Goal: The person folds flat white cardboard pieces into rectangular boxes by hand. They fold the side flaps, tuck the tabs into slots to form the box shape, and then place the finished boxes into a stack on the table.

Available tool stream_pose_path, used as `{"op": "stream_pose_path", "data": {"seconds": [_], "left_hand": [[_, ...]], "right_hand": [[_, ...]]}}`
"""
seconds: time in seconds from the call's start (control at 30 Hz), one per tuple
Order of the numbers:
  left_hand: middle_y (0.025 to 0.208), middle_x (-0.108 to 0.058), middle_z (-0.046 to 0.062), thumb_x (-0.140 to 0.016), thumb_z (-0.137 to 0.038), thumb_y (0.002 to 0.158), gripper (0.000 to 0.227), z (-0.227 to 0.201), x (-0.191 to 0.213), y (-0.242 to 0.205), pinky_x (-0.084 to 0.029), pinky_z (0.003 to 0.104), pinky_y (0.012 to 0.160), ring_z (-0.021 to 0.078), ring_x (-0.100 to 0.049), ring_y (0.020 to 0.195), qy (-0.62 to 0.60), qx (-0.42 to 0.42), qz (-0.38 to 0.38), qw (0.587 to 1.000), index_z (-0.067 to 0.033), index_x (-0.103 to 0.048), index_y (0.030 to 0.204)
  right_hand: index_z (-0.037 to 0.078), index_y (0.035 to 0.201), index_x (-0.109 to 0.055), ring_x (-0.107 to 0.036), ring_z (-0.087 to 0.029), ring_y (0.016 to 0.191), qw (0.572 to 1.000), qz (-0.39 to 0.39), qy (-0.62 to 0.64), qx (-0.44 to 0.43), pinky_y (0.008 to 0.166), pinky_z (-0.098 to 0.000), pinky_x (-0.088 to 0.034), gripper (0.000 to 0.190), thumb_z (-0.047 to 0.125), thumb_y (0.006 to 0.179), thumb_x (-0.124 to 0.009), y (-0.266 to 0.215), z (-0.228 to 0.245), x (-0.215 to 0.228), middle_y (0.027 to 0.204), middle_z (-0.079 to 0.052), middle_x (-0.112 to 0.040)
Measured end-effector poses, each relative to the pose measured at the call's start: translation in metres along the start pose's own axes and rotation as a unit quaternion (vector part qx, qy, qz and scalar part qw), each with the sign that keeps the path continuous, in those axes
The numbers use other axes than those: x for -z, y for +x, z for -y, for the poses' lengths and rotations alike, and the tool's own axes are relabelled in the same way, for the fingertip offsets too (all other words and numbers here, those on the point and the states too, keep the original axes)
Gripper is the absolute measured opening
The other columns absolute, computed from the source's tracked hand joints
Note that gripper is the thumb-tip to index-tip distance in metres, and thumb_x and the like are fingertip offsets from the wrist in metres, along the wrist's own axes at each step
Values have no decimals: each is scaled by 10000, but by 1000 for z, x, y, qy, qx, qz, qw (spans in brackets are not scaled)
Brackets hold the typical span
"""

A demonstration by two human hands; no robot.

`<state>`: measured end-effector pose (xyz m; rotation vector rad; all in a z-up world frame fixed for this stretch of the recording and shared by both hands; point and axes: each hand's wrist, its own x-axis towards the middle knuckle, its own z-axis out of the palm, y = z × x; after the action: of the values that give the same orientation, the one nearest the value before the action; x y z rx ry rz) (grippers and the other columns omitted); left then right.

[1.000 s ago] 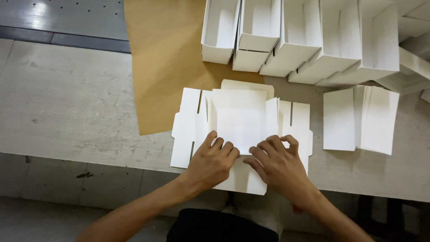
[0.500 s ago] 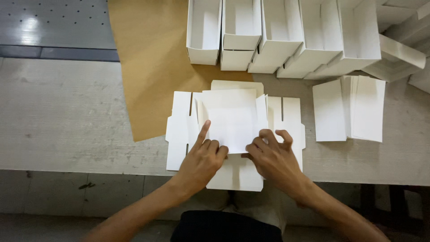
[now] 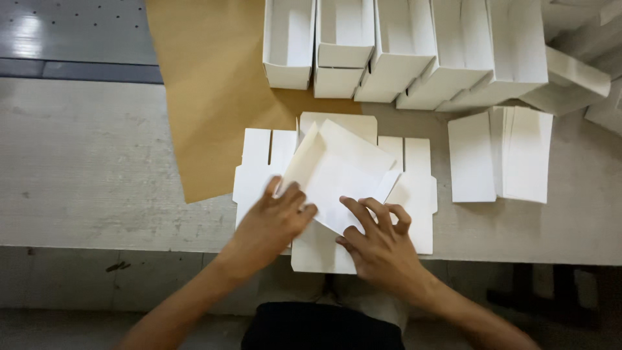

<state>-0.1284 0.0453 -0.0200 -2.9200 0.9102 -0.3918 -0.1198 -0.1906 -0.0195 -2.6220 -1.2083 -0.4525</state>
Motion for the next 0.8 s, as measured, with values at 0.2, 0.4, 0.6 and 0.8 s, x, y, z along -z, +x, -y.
{"op": "stream_pose_path", "data": {"seconds": [0.2, 0.4, 0.6, 0.8], "left_hand": [[802, -521, 57, -555, 7, 886, 131, -8, -20, 3, -408, 393, 752, 268, -500, 730, -93, -74, -127, 985, -118, -576, 853], [868, -591, 69, -522, -82, 971, 142, -18, -48, -3, -413, 402, 796, 272, -570, 858, -147, -23, -75, 986, -128, -648, 922], [895, -618, 134, -460, -16, 800, 238, -19, -36, 1, -416, 427, 826, 317, -583, 913, -147, -3, -10, 989, -66, -657, 923], [895, -629, 144, -500, -62, 745, 250, -21, -26, 5, -407, 441, 858, 317, -576, 943, -150, 13, 63, 987, -50, -677, 920]], "right_hand": [[98, 886, -615, -560, -340, 1156, 983, 95, 81, 134, 974, -514, -378, 355, 436, 976, -673, 17, -11, 0, 1230, -176, -620], [154, 1087, -641, -597, -280, 1052, 942, 289, 55, 159, 1038, -539, -329, 455, 559, 891, -708, 35, -24, 3, 1074, -86, -611], [167, 1015, -637, -556, -258, 987, 947, 268, 32, 175, 966, -485, -332, 602, 746, 849, -630, 42, -25, -7, 955, -70, -625], [160, 915, -660, -513, -264, 971, 948, 267, 42, 168, 972, -484, -295, 504, 663, 901, -626, 37, -29, -10, 883, -68, -582]]}}
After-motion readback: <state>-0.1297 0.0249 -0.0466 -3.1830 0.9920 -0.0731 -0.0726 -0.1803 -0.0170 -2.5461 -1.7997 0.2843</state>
